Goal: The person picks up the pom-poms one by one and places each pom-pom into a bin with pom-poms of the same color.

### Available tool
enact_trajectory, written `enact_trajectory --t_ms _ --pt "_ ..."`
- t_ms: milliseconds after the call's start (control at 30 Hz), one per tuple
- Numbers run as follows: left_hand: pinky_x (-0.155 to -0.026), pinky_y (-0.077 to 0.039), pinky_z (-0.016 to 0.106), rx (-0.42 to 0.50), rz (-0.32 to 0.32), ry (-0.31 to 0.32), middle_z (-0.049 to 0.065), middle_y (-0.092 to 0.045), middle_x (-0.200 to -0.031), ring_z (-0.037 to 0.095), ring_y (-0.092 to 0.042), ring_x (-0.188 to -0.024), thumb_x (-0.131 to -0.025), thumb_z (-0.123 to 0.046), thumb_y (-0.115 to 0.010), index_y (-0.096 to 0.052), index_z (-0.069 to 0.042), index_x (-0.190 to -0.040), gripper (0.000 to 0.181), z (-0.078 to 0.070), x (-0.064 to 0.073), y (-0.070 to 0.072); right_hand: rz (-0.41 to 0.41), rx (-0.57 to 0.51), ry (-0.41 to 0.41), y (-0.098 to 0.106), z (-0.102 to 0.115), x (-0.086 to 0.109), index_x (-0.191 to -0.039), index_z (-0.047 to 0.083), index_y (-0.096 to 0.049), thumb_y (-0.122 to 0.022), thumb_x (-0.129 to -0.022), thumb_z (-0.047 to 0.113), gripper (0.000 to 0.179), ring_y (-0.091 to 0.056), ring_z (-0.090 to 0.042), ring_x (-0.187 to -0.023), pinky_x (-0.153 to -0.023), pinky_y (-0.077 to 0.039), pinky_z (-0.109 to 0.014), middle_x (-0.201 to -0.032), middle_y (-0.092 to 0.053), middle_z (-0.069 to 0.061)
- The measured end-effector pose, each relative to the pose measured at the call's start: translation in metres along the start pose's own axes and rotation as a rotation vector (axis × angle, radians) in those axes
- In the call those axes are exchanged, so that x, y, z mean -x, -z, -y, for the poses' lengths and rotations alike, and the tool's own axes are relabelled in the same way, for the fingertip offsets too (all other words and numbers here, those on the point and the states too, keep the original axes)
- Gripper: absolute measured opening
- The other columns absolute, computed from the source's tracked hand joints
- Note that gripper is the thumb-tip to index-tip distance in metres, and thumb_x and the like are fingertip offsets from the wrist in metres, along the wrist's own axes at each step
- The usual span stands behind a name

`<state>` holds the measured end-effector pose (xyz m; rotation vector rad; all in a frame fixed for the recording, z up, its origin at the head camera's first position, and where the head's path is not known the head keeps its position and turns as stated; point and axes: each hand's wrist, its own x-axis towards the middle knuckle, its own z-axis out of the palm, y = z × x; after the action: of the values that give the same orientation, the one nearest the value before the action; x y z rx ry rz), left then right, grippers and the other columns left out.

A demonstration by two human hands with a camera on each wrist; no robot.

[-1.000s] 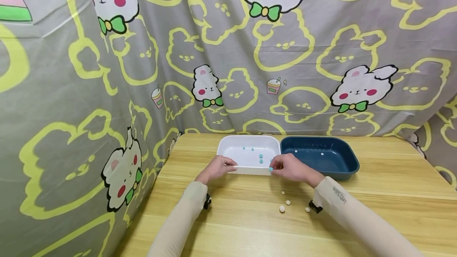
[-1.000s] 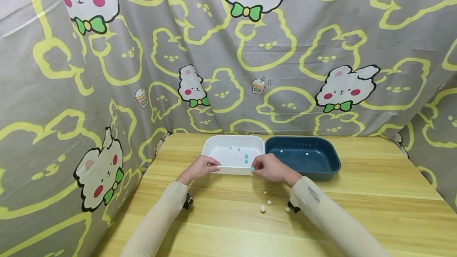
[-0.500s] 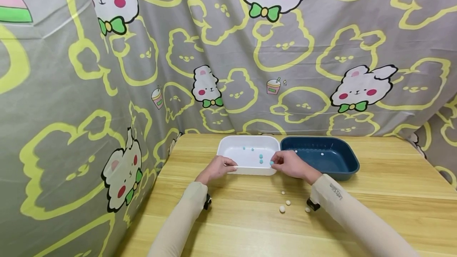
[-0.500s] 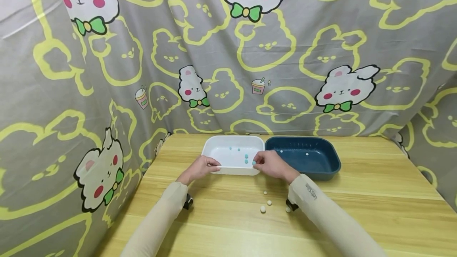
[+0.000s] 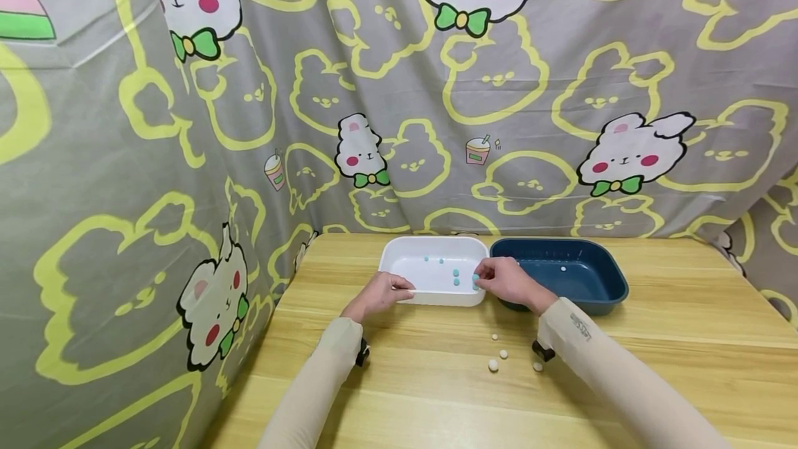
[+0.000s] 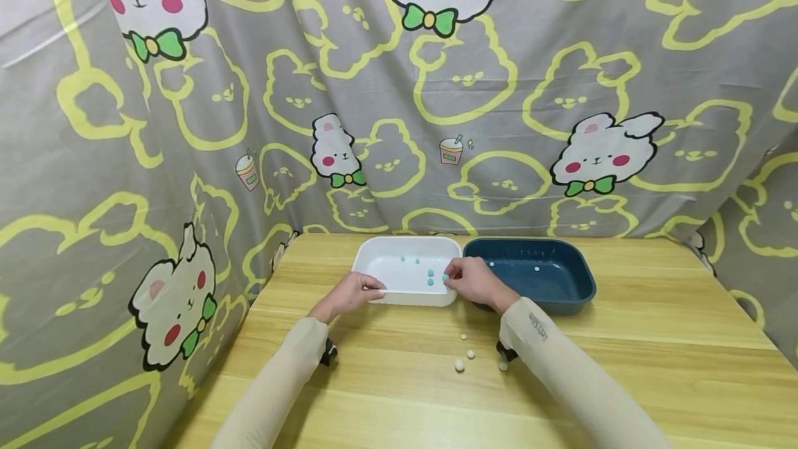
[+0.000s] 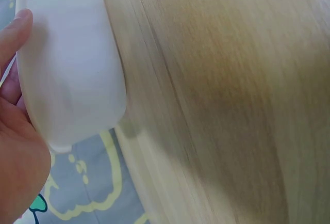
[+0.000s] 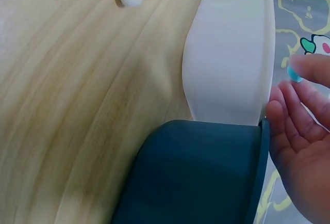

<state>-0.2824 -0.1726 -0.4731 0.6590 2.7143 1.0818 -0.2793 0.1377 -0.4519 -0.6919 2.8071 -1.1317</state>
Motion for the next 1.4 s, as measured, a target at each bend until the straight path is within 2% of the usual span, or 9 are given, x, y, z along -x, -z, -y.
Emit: enact_trajectory --t_ms 567,933,1200,1400 --pt "-0.074 -0.049 0.025 0.007 0.0 0.007 -0.009 -0.069 -0.089 0.006 -0.061 -0.085 -0.09 -0.023 -0.067 -0.076 -0.018 -0.093 0.011 0.0 -0.001 0.0 -0.014 0.025 -0.028 0.003 -0.006 -0.02 -0.089 0.005 -0.067 -0.068 -0.086 0.012 0.008 -0.053 -0.016 -0.072 -0.066 -0.047 -0.03 -0.078 -0.06 -0.001" --pt "-0.076 -0.05 0.025 -0.008 0.0 -0.009 -0.008 -0.07 -0.091 0.007 -0.061 -0.087 -0.09 -0.022 -0.067 -0.076 -0.017 -0.095 0.011 0.0 -0.001 0.0 0.008 -0.001 -0.073 0.008 -0.005 -0.028 -0.092 0.004 -0.067 -0.065 -0.087 0.012 0.01 -0.054 -0.017 -0.072 -0.065 -0.048 -0.031 -0.079 -0.061 -0.003" --pt "-0.075 -0.05 0.025 0.002 0.002 0.013 -0.007 -0.07 -0.092 0.007 -0.061 -0.087 -0.09 -0.022 -0.067 -0.075 -0.016 -0.095 0.012 -0.002 0.001 0.0 0.009 0.002 -0.14 0.009 -0.006 -0.037 -0.093 0.003 -0.067 -0.065 -0.088 0.013 0.012 -0.054 -0.018 -0.074 -0.068 -0.048 -0.032 -0.081 -0.061 -0.004" --pt "-0.075 -0.049 0.025 0.001 -0.002 0.023 -0.009 -0.07 -0.092 0.007 -0.061 -0.087 -0.09 -0.022 -0.067 -0.076 -0.017 -0.095 0.011 -0.002 0.0 0.0 -0.009 0.043 -0.123 0.008 -0.007 -0.043 -0.092 0.001 -0.067 -0.065 -0.087 0.012 0.012 -0.055 -0.018 -0.073 -0.068 -0.049 -0.033 -0.08 -0.061 -0.005"
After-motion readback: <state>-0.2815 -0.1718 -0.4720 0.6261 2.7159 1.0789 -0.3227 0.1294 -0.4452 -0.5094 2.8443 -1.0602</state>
